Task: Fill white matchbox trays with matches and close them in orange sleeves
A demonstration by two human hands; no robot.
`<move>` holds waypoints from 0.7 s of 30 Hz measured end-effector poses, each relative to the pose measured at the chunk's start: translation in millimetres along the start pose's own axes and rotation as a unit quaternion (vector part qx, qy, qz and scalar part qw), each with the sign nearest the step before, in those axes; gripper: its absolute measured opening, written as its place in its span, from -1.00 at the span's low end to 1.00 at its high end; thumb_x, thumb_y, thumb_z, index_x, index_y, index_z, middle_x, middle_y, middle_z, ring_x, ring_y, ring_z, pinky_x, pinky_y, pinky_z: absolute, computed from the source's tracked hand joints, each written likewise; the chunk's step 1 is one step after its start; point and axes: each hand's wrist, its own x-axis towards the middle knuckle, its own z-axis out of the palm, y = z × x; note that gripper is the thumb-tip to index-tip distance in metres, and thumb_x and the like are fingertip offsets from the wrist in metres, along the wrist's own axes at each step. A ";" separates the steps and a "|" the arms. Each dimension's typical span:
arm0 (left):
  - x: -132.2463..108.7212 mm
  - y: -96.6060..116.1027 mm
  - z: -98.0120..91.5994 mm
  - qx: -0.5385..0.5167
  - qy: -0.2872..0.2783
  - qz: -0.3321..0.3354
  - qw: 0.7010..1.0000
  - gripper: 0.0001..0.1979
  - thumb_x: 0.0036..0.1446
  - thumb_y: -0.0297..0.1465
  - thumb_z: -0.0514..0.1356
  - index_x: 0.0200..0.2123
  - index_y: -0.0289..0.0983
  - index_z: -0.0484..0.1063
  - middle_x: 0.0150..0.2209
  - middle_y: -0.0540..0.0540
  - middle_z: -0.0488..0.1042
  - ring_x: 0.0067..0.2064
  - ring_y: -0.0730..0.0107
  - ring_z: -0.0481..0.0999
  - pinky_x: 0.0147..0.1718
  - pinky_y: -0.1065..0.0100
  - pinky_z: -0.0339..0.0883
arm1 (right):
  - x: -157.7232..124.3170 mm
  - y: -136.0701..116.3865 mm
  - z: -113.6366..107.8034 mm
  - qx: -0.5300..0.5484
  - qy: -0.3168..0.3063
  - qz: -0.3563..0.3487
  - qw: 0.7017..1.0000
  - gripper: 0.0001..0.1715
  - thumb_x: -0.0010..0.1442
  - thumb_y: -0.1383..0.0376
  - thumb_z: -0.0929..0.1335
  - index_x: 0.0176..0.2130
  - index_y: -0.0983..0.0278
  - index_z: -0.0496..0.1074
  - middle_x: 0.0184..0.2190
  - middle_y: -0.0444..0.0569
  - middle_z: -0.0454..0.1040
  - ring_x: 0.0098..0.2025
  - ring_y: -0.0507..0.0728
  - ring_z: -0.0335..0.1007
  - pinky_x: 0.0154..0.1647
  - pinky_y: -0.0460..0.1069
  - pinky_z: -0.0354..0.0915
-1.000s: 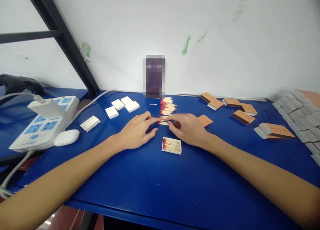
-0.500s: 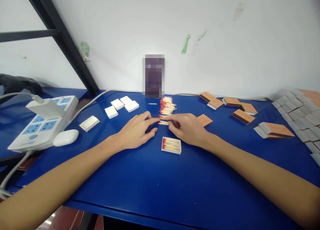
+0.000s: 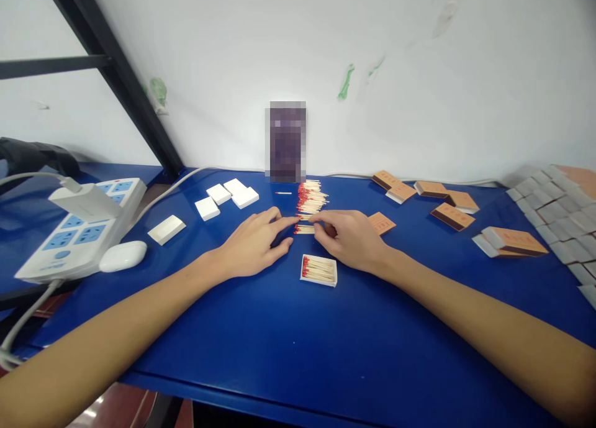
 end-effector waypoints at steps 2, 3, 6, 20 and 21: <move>0.3 0.2 0.0 0.004 0.000 -0.004 1.000 -0.53 0.34 -0.22 -0.04 0.25 -0.22 0.22 -0.15 -0.12 0.33 -0.21 0.30 0.39 -0.19 0.23 0.32 | 0.2 -0.4 0.0 -0.007 0.002 0.016 1.000 -0.68 0.20 0.32 0.24 -0.19 0.34 0.55 -0.53 -0.08 0.47 -0.55 0.01 0.23 -0.45 -0.06 0.11; 0.4 0.2 0.2 0.005 0.001 -0.006 1.000 -0.53 0.34 -0.22 -0.04 0.25 -0.23 0.22 -0.15 -0.12 0.33 -0.21 0.30 0.39 -0.19 0.23 0.32 | 0.3 -0.6 0.0 -0.010 0.000 0.021 1.000 -0.67 0.20 0.32 0.24 -0.19 0.33 0.55 -0.53 -0.08 0.47 -0.55 0.01 0.23 -0.45 -0.06 0.10; 0.4 0.2 0.9 0.007 0.006 -0.011 1.000 -0.52 0.34 -0.20 -0.05 0.23 -0.26 0.24 -0.15 -0.13 0.33 -0.20 0.29 0.38 -0.17 0.22 0.33 | 0.7 -1.0 -0.2 -0.020 -0.005 0.023 1.000 -0.66 0.20 0.32 0.23 -0.18 0.31 0.56 -0.52 -0.08 0.47 -0.53 0.02 0.24 -0.44 -0.05 0.10; 0.4 -1.1 2.2 0.009 0.012 -0.012 1.000 -0.51 0.33 -0.17 -0.05 0.23 -0.25 0.26 -0.13 -0.16 0.32 -0.14 0.22 0.31 -0.08 0.13 0.26 | 1.2 -1.7 -1.6 -0.018 -0.023 0.012 1.000 -0.64 0.22 0.32 0.23 -0.12 0.30 0.56 -0.49 -0.06 0.52 -0.51 0.04 0.31 -0.41 -0.05 0.15; 0.3 -1.0 2.2 0.008 0.011 -0.012 1.000 -0.51 0.33 -0.18 -0.05 0.23 -0.25 0.26 -0.13 -0.16 0.32 -0.14 0.22 0.31 -0.08 0.13 0.26 | 1.1 -1.5 -1.5 -0.019 -0.020 0.011 1.000 -0.64 0.22 0.32 0.23 -0.12 0.30 0.56 -0.48 -0.06 0.52 -0.51 0.04 0.30 -0.42 -0.05 0.15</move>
